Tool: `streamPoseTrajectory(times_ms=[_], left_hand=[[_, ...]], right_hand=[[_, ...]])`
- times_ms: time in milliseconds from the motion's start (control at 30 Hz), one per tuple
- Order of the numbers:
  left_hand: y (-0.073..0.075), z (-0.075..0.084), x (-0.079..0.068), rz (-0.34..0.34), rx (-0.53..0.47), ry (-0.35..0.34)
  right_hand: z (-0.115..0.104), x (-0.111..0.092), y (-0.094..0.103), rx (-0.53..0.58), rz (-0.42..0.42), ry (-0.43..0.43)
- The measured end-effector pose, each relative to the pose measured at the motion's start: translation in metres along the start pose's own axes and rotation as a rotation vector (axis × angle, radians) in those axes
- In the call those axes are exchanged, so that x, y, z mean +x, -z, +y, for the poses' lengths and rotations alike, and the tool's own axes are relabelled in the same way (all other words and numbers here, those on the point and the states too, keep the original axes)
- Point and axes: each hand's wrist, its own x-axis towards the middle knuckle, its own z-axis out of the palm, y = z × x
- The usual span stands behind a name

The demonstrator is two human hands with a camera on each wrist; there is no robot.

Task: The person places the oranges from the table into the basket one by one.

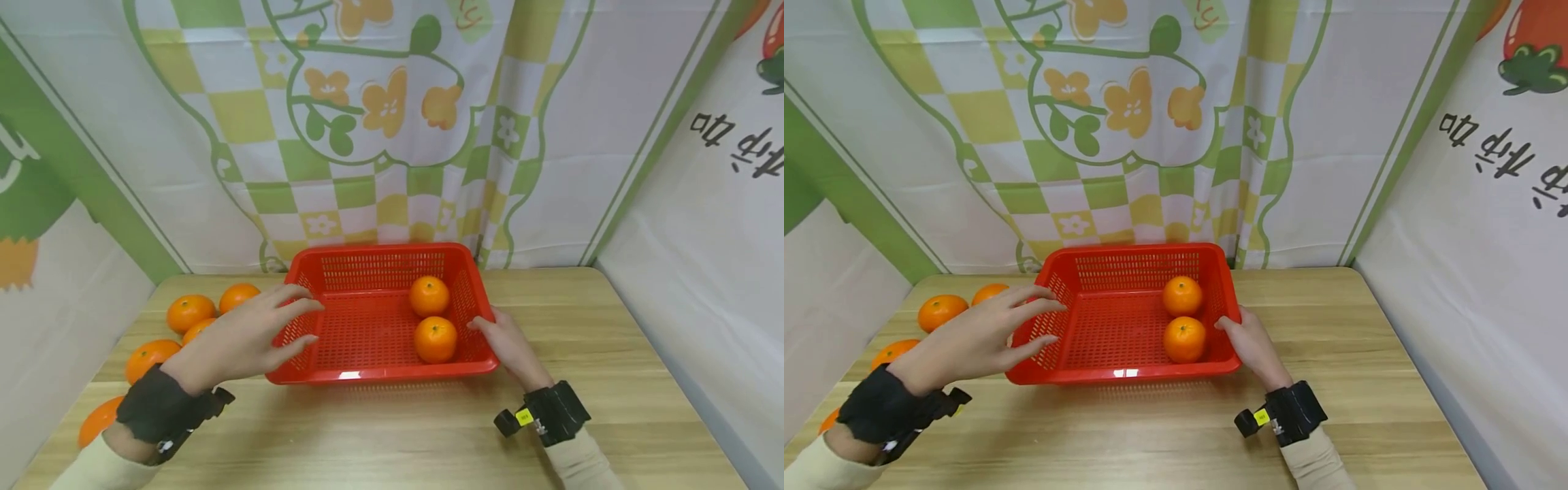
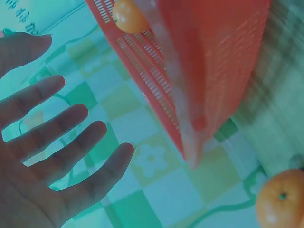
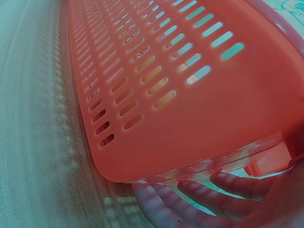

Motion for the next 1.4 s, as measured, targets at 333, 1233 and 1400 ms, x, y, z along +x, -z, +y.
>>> streamPoseTrajectory(times_ms=[333, 1233, 1400], left_hand=[[0.009, -0.019, -0.034, 0.055, 0.014, 0.059], [0.021, -0.033, -0.109, 0.093, 0.033, 0.302], [0.020, -0.033, -0.127, 0.093, 0.031, 0.365]], right_hand=[[0.003, -0.001, -0.002, -0.007, 0.006, 0.028], [0.000, 0.000, 0.000, -0.019, -0.012, 0.026], [-0.001, 0.000, 0.001, -0.018, -0.007, 0.012]])
